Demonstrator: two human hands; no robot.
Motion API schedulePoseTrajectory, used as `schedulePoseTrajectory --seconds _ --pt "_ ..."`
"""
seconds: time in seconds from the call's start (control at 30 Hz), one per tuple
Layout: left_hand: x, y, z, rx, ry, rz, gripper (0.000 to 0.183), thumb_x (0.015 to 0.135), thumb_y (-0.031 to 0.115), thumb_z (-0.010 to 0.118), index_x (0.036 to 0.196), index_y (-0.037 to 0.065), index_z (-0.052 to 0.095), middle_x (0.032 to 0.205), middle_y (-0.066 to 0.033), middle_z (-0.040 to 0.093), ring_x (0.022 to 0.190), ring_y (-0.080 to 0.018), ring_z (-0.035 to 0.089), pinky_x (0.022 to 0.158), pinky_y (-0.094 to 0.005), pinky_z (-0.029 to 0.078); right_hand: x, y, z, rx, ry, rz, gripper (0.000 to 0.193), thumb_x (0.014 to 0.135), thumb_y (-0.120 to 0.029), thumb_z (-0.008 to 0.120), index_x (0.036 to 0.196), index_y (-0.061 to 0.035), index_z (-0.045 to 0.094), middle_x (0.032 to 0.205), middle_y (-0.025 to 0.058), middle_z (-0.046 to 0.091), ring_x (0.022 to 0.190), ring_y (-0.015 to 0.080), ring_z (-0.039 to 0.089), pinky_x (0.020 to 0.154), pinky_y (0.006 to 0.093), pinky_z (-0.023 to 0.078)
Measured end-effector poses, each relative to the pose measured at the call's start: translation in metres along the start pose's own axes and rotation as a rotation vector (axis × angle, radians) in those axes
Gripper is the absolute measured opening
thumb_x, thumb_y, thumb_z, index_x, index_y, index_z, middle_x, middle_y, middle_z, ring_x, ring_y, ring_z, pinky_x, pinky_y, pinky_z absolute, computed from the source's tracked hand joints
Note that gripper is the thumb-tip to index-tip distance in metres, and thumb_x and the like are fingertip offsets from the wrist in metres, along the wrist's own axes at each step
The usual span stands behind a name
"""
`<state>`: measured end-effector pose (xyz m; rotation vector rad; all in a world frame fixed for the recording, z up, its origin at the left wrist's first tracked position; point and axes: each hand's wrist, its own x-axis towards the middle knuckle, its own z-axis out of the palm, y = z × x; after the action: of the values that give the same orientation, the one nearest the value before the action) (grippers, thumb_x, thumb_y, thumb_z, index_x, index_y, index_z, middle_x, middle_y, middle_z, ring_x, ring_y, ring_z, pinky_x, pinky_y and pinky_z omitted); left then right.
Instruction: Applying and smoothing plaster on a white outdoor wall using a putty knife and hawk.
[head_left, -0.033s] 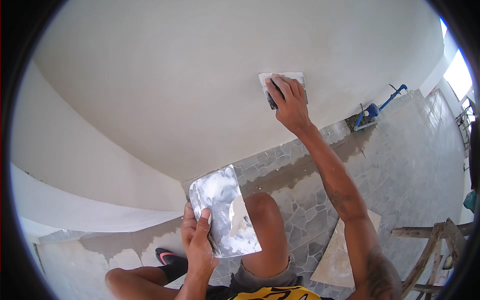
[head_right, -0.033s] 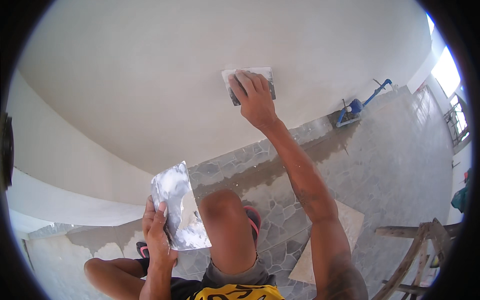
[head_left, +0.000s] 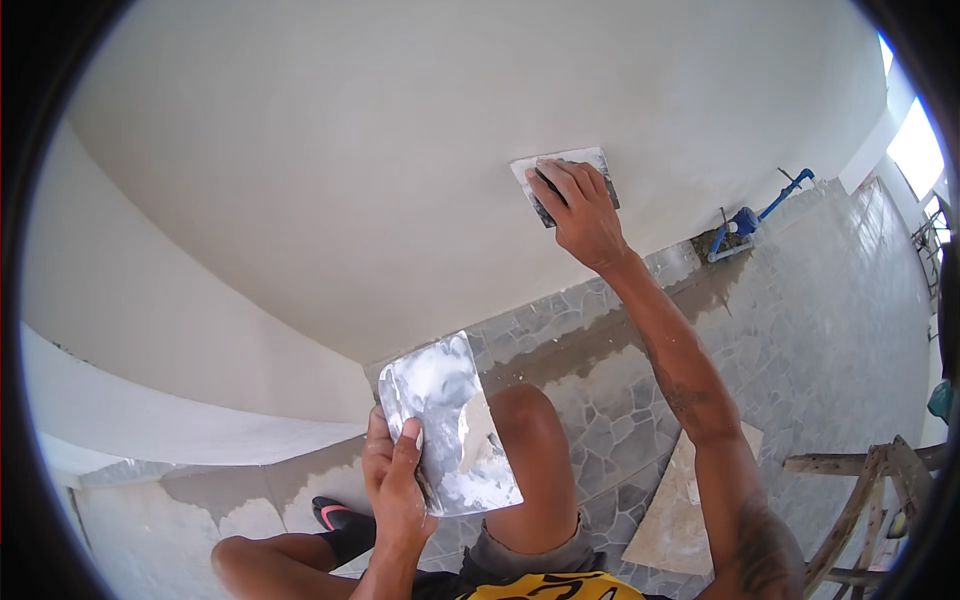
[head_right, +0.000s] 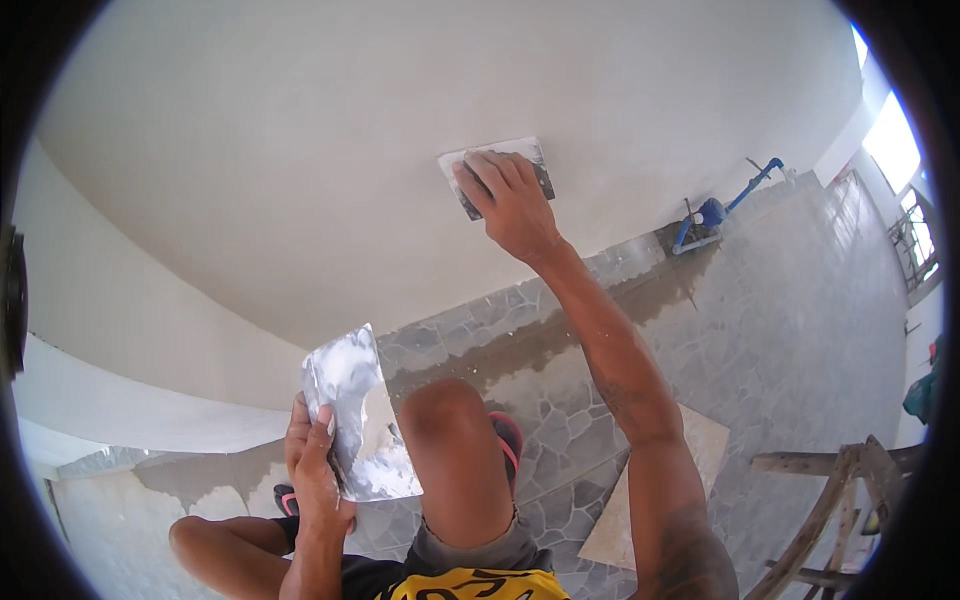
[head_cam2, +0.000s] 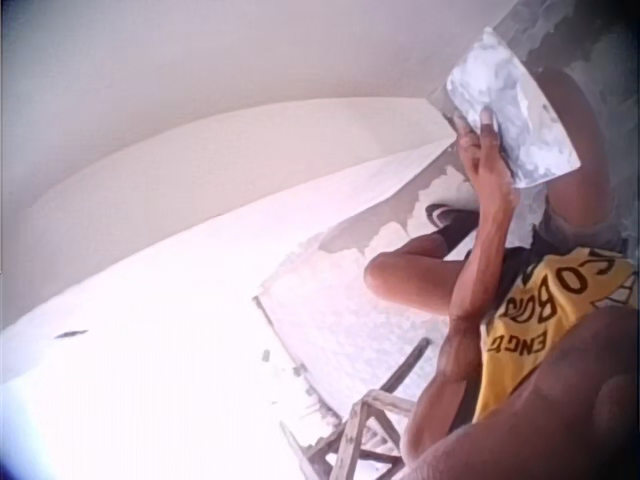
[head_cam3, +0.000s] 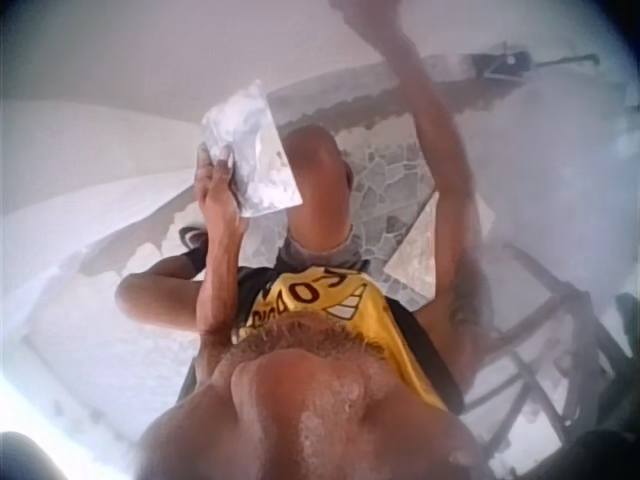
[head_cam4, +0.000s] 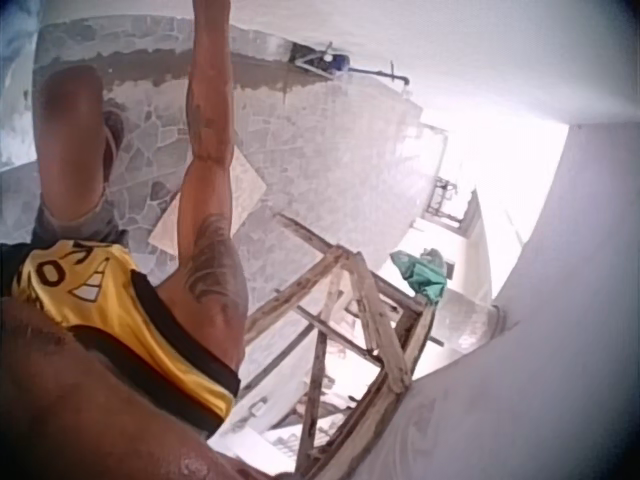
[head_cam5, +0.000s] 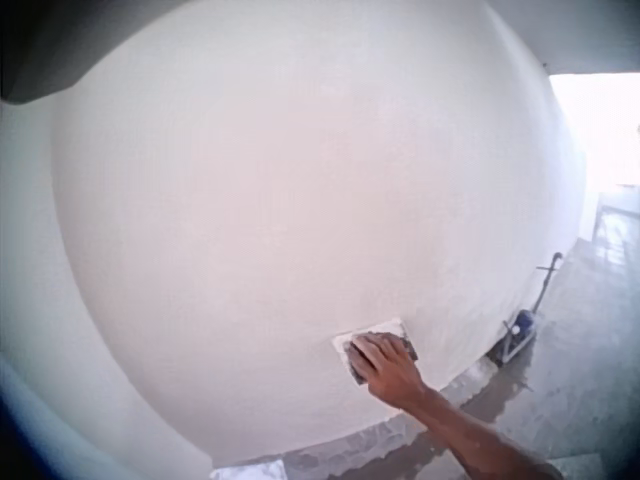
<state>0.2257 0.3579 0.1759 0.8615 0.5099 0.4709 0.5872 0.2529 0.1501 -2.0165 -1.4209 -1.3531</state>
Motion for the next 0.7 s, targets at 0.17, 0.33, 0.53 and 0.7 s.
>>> schedulePoseTrajectory --seconds 0.17,0.33,0.53,0.7 --pt "-0.001 0.0 0.005 -0.003 -0.019 0.008 0.037 0.097 0.01 0.05 0.131 -0.002 0.044 0.119 -0.0125 0.061 0.102 -0.0172 0.063 0.087 -0.0305 0.052 0.034 0.022 -0.019 0.021 0.21 0.354 0.056 0.073 0.017 0.056 0.127 0.002 0.052 0.122 0.0139 0.051 0.109 0.0342 0.052 0.09 0.0431 0.046" --pt "-0.005 0.005 0.008 0.012 0.003 0.002 0.037 0.097 0.01 0.05 0.132 -0.002 0.045 0.119 -0.0123 0.061 0.102 -0.0169 0.063 0.087 -0.0302 0.052 0.058 -0.01 0.023 -0.044 0.157 0.583 0.054 0.072 0.016 0.056 0.126 0.0111 0.047 0.124 0.02 0.044 0.115 0.038 0.045 0.089 0.0458 0.046" --pt "-0.012 0.013 0.001 -0.02 -0.012 0.0 0.03 0.097 0.007 0.053 0.125 -0.001 0.047 0.115 -0.0108 0.063 0.099 -0.0153 0.063 0.086 -0.0295 0.052 0.017 -0.032 0.013 0.087 -0.011 0.098 0.049 0.076 0.01 0.06 0.125 0.0092 0.05 0.124 0.0182 0.046 0.11 0.0356 0.048 0.091 0.0444 0.044" --pt "-0.012 0.011 0.003 -0.021 -0.02 0.0 0.032 0.097 0.007 0.053 0.126 -0.001 0.046 0.117 -0.0113 0.062 0.101 -0.0156 0.062 0.089 -0.0298 0.051 0.043 -0.011 0.017 -0.025 0.221 0.525 0.053 0.076 0.011 0.061 0.127 0.0116 0.046 0.123 0.0211 0.044 0.107 0.0375 0.048 0.088 0.0429 0.046"
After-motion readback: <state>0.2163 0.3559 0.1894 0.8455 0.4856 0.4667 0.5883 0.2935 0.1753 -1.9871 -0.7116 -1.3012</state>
